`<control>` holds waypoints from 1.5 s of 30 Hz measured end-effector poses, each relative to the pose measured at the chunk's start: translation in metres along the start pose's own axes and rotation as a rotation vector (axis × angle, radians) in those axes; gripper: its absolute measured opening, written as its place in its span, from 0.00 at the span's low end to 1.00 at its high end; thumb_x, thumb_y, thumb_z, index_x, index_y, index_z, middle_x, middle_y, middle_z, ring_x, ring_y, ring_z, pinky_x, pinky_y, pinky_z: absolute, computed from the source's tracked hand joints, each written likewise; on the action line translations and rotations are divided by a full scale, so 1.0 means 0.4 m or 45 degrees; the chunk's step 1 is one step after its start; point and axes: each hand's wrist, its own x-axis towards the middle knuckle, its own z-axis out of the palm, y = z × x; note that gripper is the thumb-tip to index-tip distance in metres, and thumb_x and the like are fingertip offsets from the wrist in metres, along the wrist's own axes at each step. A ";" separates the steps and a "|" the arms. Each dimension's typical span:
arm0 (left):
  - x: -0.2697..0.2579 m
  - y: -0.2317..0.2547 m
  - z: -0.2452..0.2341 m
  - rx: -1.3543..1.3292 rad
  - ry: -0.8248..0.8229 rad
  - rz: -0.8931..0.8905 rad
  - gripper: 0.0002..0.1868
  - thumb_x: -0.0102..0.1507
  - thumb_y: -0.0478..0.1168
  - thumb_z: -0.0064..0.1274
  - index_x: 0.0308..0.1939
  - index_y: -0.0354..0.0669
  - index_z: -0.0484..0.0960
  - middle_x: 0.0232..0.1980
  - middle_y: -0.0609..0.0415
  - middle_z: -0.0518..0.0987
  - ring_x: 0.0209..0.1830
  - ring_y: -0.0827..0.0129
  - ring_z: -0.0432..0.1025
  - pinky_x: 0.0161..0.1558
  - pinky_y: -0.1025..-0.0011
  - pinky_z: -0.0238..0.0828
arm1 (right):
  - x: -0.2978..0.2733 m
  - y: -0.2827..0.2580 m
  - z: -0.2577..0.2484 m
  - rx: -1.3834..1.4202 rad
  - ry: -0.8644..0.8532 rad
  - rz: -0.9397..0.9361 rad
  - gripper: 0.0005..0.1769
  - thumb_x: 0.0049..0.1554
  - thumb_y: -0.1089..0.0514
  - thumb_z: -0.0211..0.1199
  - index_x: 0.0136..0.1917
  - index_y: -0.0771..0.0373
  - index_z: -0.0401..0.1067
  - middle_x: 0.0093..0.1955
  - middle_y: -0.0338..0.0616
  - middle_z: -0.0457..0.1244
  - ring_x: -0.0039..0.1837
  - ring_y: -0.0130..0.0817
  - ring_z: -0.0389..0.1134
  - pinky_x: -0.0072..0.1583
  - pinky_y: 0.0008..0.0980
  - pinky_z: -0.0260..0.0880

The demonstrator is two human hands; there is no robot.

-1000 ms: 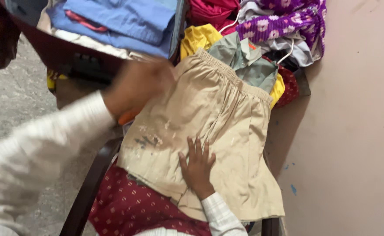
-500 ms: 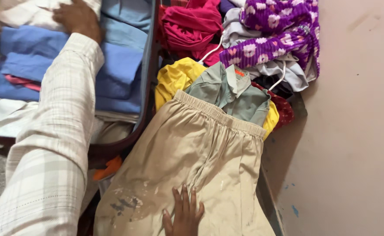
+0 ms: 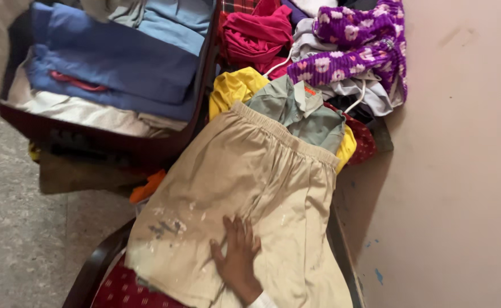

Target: The person folds and buttons a light blue shirt, then folds a pair of beige shorts and a white garment over a stack of clothing.

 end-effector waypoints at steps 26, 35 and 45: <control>-0.789 0.314 0.205 -0.773 -1.482 -0.501 0.43 0.56 0.66 0.56 0.71 0.51 0.76 0.74 0.45 0.69 0.70 0.50 0.67 0.66 0.54 0.63 | -0.030 0.461 -0.116 1.059 0.140 0.440 0.25 0.54 0.51 0.71 0.59 0.70 0.74 0.52 0.42 0.72 0.50 0.28 0.71 0.53 0.27 0.71; -0.925 0.280 0.353 -0.842 -0.964 -0.235 0.33 0.52 0.49 0.64 0.60 0.41 0.81 0.53 0.45 0.86 0.52 0.59 0.80 0.57 0.66 0.72 | -0.045 0.453 -0.080 0.869 0.369 0.242 0.19 0.57 0.53 0.69 0.55 0.70 0.77 0.49 0.41 0.72 0.49 0.24 0.70 0.53 0.25 0.69; -0.958 0.354 0.293 -1.122 -0.681 -0.334 0.24 0.59 0.41 0.60 0.59 0.41 0.80 0.48 0.48 0.85 0.45 0.63 0.81 0.47 0.68 0.77 | -0.052 0.423 -0.104 0.902 0.334 0.226 0.21 0.58 0.51 0.68 0.57 0.71 0.76 0.50 0.45 0.72 0.51 0.27 0.70 0.55 0.28 0.70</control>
